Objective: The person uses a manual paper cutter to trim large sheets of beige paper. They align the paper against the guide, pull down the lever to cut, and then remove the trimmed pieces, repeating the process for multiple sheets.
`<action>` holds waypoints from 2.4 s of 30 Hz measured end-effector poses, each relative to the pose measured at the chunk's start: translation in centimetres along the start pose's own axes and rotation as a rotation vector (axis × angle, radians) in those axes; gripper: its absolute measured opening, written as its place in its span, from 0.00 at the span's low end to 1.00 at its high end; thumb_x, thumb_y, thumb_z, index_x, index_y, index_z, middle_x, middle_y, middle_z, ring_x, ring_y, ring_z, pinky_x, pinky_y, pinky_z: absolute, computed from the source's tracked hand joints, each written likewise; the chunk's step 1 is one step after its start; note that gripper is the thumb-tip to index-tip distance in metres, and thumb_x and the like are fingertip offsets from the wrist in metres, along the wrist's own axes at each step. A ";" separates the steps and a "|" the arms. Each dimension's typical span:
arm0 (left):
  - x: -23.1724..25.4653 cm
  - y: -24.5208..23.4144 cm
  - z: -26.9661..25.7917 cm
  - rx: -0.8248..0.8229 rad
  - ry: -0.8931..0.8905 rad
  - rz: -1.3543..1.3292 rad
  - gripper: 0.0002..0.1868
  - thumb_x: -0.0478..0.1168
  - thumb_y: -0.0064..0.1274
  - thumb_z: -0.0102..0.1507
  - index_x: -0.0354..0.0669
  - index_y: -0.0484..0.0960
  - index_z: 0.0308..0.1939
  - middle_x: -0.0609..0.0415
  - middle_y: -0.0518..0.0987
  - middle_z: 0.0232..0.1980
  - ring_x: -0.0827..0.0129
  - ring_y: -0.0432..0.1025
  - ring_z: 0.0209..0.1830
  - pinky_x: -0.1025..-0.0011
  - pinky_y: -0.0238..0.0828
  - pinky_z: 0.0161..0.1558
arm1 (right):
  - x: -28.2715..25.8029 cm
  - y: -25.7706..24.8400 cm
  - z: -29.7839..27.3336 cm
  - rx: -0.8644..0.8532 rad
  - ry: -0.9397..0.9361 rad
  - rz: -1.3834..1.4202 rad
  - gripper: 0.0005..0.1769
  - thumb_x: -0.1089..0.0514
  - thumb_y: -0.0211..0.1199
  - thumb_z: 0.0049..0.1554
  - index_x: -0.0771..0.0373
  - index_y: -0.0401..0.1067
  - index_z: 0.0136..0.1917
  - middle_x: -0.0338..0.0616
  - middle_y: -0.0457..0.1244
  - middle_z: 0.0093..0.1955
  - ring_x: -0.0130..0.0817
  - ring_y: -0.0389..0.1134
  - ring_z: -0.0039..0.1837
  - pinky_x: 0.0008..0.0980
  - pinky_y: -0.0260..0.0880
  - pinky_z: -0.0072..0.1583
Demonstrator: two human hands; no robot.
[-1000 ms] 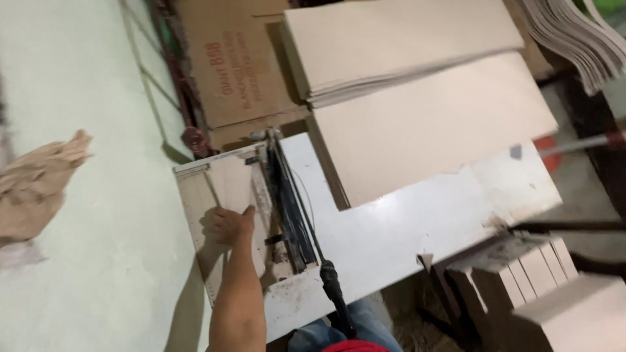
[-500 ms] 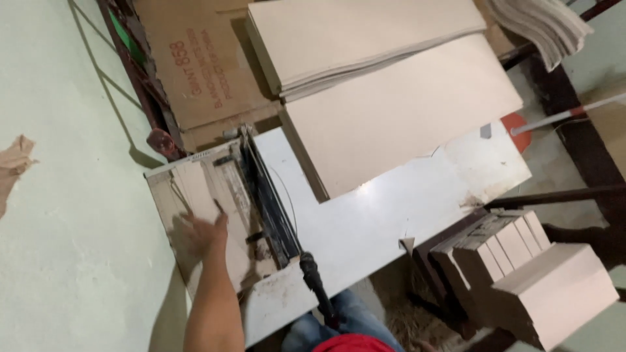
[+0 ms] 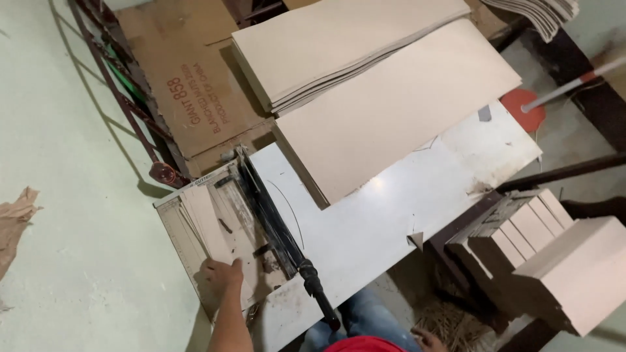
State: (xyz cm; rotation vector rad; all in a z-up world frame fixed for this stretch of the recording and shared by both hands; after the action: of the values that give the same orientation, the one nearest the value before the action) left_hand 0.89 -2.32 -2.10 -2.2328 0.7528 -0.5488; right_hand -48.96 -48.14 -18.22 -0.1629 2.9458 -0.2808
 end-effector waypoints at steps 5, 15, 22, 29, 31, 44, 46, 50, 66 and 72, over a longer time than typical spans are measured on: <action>4.1 -1.7 -4.9 0.107 0.173 0.122 0.57 0.65 0.50 0.63 0.46 0.35 0.82 0.45 0.39 0.84 0.44 0.41 0.81 0.41 0.45 0.75 | -10.8 -1.4 -8.9 0.253 -0.145 0.047 0.28 0.43 0.60 0.61 0.50 0.72 0.72 0.40 0.69 0.70 0.38 0.74 0.61 0.35 0.72 0.56; 19.2 -1.0 -17.7 0.108 0.825 -0.156 0.33 0.44 0.55 0.66 0.34 0.67 0.73 0.30 0.65 0.71 0.32 0.59 0.71 0.39 0.60 0.67 | -41.7 -6.5 -12.7 0.085 -0.423 0.374 0.34 0.55 0.57 0.65 0.67 0.55 0.81 0.70 0.58 0.74 0.64 0.64 0.71 0.63 0.69 0.66; 20.6 17.9 -10.2 -0.361 0.595 -0.034 0.45 0.59 0.54 0.64 0.41 0.58 0.79 0.33 0.68 0.69 0.34 0.63 0.70 0.43 0.65 0.67 | -53.9 -10.9 -13.9 -0.055 -0.297 0.746 0.44 0.51 0.52 0.67 0.68 0.31 0.84 0.65 0.39 0.84 0.60 0.51 0.80 0.62 0.56 0.76; 22.2 21.0 -10.6 -0.422 0.314 -0.239 0.49 0.60 0.52 0.64 0.37 0.50 0.79 0.34 0.65 0.72 0.43 0.66 0.70 0.51 0.72 0.62 | -56.0 -12.9 -13.5 -0.057 -0.200 0.718 0.34 0.51 0.50 0.68 0.73 0.47 0.78 0.58 0.52 0.72 0.56 0.60 0.73 0.58 0.68 0.68; 22.6 20.9 -10.9 -0.424 0.286 -0.418 0.42 0.51 0.51 0.67 0.37 0.51 0.78 0.33 0.67 0.71 0.45 0.70 0.67 0.52 0.77 0.59 | -54.9 -13.2 -10.3 -0.036 -0.199 0.710 0.32 0.48 0.53 0.68 0.71 0.53 0.75 0.54 0.58 0.65 0.52 0.66 0.67 0.56 0.74 0.62; 17.3 5.9 -19.4 -0.342 0.811 -0.436 0.13 0.47 0.55 0.69 0.43 0.83 0.49 0.44 0.84 0.45 0.52 0.80 0.50 0.57 0.78 0.50 | -43.5 -14.7 -0.4 -0.148 -0.401 0.938 0.18 0.50 0.69 0.62 0.60 0.63 0.53 0.37 0.53 0.42 0.32 0.61 0.39 0.23 0.64 0.40; 14.6 2.5 -18.8 -0.286 0.803 -0.533 0.14 0.47 0.56 0.69 0.44 0.84 0.52 0.44 0.85 0.47 0.54 0.79 0.51 0.58 0.79 0.51 | -41.4 -13.3 0.1 -0.139 -0.410 0.897 0.15 0.52 0.67 0.63 0.61 0.65 0.54 0.37 0.54 0.44 0.33 0.60 0.41 0.27 0.64 0.43; 6.2 -1.4 -15.6 -0.075 0.534 -0.381 0.15 0.50 0.48 0.68 0.50 0.82 0.53 0.58 0.84 0.50 0.68 0.78 0.50 0.71 0.76 0.52 | -39.2 -10.4 -3.4 0.083 -0.306 0.667 0.21 0.49 0.69 0.60 0.62 0.59 0.49 0.62 0.66 0.35 0.40 0.62 0.33 0.37 0.69 0.44; -6.4 4.4 -7.8 -0.335 0.457 -0.221 0.23 0.51 0.46 0.72 0.45 0.72 0.67 0.43 0.77 0.63 0.51 0.71 0.67 0.51 0.71 0.63 | -39.7 3.3 -9.2 0.002 -0.371 0.706 0.32 0.52 0.71 0.60 0.81 0.60 0.58 0.64 0.64 0.46 0.50 0.72 0.47 0.53 0.75 0.56; 2.0 -0.3 -10.3 -0.259 0.585 0.188 0.27 0.49 0.44 0.73 0.47 0.64 0.75 0.46 0.66 0.77 0.53 0.55 0.79 0.50 0.38 0.79 | -44.2 4.9 -9.1 -0.049 -0.383 0.638 0.27 0.54 0.65 0.64 0.87 0.65 0.55 0.72 0.65 0.52 0.53 0.73 0.54 0.52 0.76 0.61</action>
State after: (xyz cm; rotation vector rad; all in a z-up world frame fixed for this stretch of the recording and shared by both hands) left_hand -3.41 -8.40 5.24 -2.2082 1.3795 -1.0818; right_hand -7.90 -36.18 -3.09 0.6318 2.4599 -0.0695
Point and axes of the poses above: each hand's wrist, its own z-axis towards the middle knuckle, its own y-axis out of the palm, x = y × z, the point moved 1 cm from there along z, towards the middle knuckle
